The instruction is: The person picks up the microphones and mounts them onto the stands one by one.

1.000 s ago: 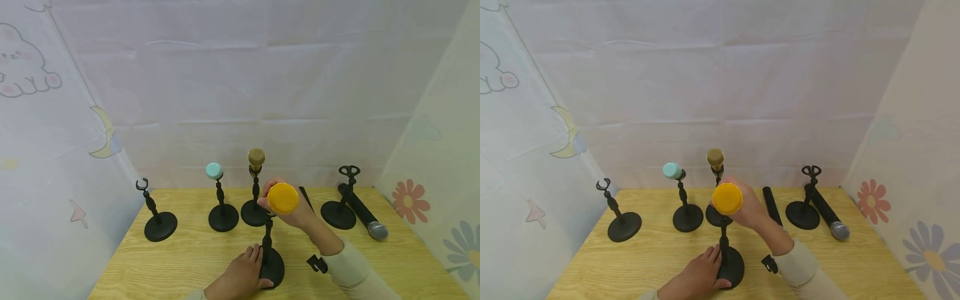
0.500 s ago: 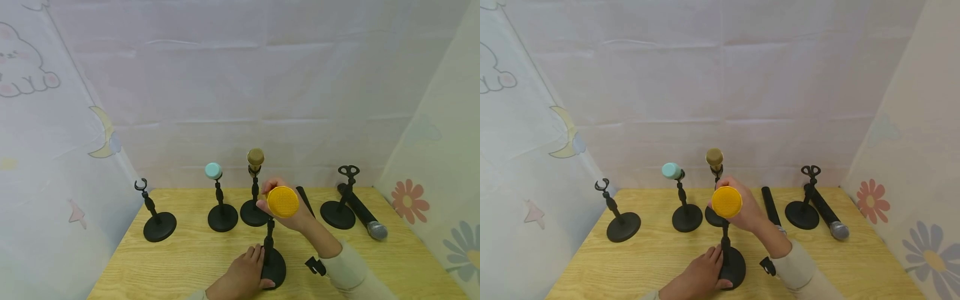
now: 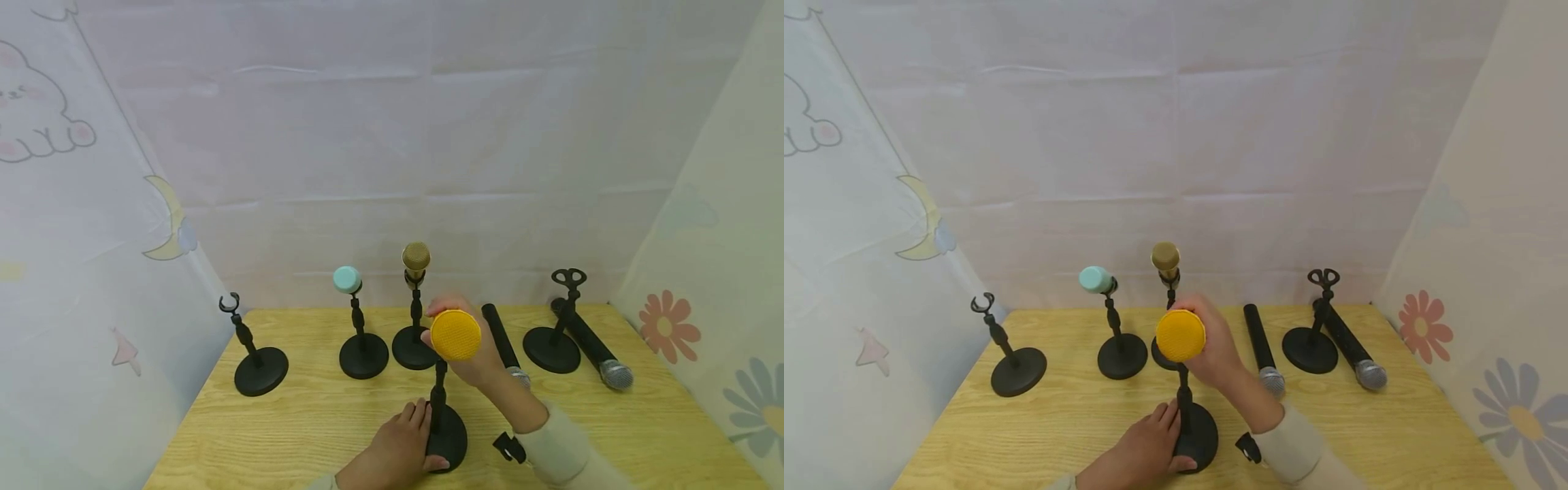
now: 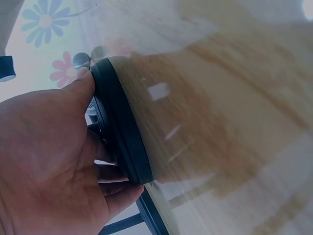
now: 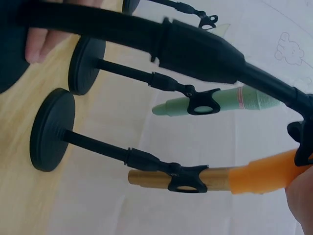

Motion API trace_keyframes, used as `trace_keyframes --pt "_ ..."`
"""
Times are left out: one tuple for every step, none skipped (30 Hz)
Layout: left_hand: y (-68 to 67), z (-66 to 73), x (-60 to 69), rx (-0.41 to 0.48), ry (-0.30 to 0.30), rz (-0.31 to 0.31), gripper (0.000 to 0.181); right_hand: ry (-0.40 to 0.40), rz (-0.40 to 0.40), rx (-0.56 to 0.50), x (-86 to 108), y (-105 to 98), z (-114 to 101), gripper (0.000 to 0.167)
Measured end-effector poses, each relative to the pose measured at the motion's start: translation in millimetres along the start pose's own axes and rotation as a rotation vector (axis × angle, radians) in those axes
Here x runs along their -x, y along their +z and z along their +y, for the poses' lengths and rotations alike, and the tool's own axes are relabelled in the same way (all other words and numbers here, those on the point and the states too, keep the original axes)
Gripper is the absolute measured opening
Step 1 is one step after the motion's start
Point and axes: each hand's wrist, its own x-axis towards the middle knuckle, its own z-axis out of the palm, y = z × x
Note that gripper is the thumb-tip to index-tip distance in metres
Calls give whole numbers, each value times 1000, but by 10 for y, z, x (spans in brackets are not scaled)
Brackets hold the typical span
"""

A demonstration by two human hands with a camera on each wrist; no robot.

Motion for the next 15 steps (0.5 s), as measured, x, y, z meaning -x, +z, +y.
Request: trace_keyframes --pt "3 -1 -4 4 -1 -1 90 -8 13 -9 9 14 6 31" --pt "4 -2 -7 7 0 0 90 -21 24 -22 13 27 8 30" --pt "5 -3 -10 8 0 0 90 -32 32 -34 18 39 9 29" --pt "9 -4 -15 11 -1 -1 90 -42 39 -35 22 49 10 29" --pt "11 -5 -15 16 -1 -1 90 -51 47 -28 27 59 11 31" --pt "12 -5 -18 18 -1 -2 90 -57 54 -18 31 67 13 32" --pt "17 -4 -20 17 -2 -5 90 -58 58 -1 37 74 14 33" --pt "20 -3 -22 15 -3 -6 90 -64 61 24 42 80 16 35" --pt "25 -2 -26 14 -3 -9 90 -66 63 41 47 88 20 38" --pt "29 -2 -29 14 -5 -13 90 -67 65 59 51 96 24 41" --pt "32 -1 -33 12 -6 -18 90 -73 66 73 54 105 28 44" --pt "35 -1 -38 10 -7 -24 90 -79 66 92 54 113 25 47" --pt "38 -1 -44 8 -9 -31 91 -83 65 106 57 121 26 51" --pt "39 -1 -48 10 -11 -36 91 -91 64 114 59 128 30 54" --pt "42 -2 -51 13 -12 -42 91 -94 64 116 63 134 36 56"
